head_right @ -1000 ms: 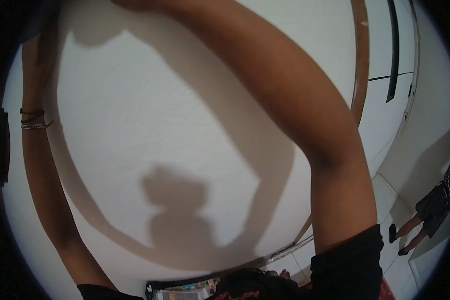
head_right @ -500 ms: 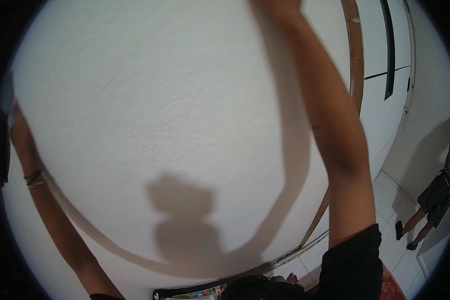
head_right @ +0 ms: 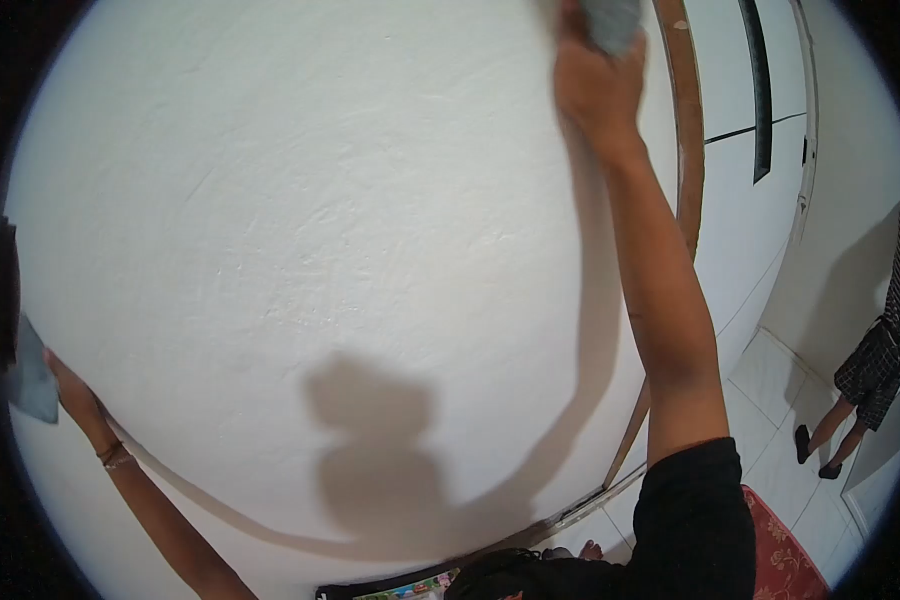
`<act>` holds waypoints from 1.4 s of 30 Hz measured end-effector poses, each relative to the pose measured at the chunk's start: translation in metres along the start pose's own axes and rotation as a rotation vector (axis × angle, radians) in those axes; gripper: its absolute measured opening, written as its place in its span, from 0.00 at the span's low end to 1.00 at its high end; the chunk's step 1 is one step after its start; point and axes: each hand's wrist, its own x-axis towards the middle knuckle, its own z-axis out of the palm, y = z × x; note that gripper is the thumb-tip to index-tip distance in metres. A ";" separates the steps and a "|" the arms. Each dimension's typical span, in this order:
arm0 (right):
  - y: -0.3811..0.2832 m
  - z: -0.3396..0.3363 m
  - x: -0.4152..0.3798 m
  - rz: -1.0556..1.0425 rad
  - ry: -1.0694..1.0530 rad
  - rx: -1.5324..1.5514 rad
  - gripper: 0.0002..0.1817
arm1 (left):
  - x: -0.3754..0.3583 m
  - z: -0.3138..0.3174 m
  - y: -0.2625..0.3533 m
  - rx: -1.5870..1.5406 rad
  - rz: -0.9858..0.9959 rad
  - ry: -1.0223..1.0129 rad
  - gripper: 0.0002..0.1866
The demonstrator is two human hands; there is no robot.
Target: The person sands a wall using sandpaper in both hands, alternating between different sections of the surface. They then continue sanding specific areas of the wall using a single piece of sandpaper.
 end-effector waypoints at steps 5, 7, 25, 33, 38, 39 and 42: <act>-0.060 0.007 -0.042 0.062 -0.026 0.187 0.24 | -0.048 0.032 0.015 0.027 0.066 0.097 0.37; -0.081 0.031 -0.073 -0.534 -0.068 -0.134 0.36 | -0.076 0.071 0.011 0.176 0.376 0.098 0.34; 0.017 -0.053 -0.110 -0.034 0.145 0.120 0.24 | -0.152 -0.040 -0.057 0.233 -0.119 0.270 0.34; -0.009 -0.050 -0.074 -0.096 0.043 0.057 0.27 | -0.122 -0.043 0.000 0.793 0.572 0.399 0.21; -0.038 -0.020 -0.075 -0.219 0.114 -0.070 0.26 | -0.103 -0.011 -0.006 0.764 0.810 0.203 0.31; -0.044 -0.008 -0.080 -0.248 0.129 -0.079 0.26 | -0.104 0.004 -0.006 0.691 0.860 0.221 0.31; -0.107 0.000 -0.113 -0.486 -0.126 -0.102 0.27 | -0.128 0.033 0.031 0.678 0.986 0.123 0.29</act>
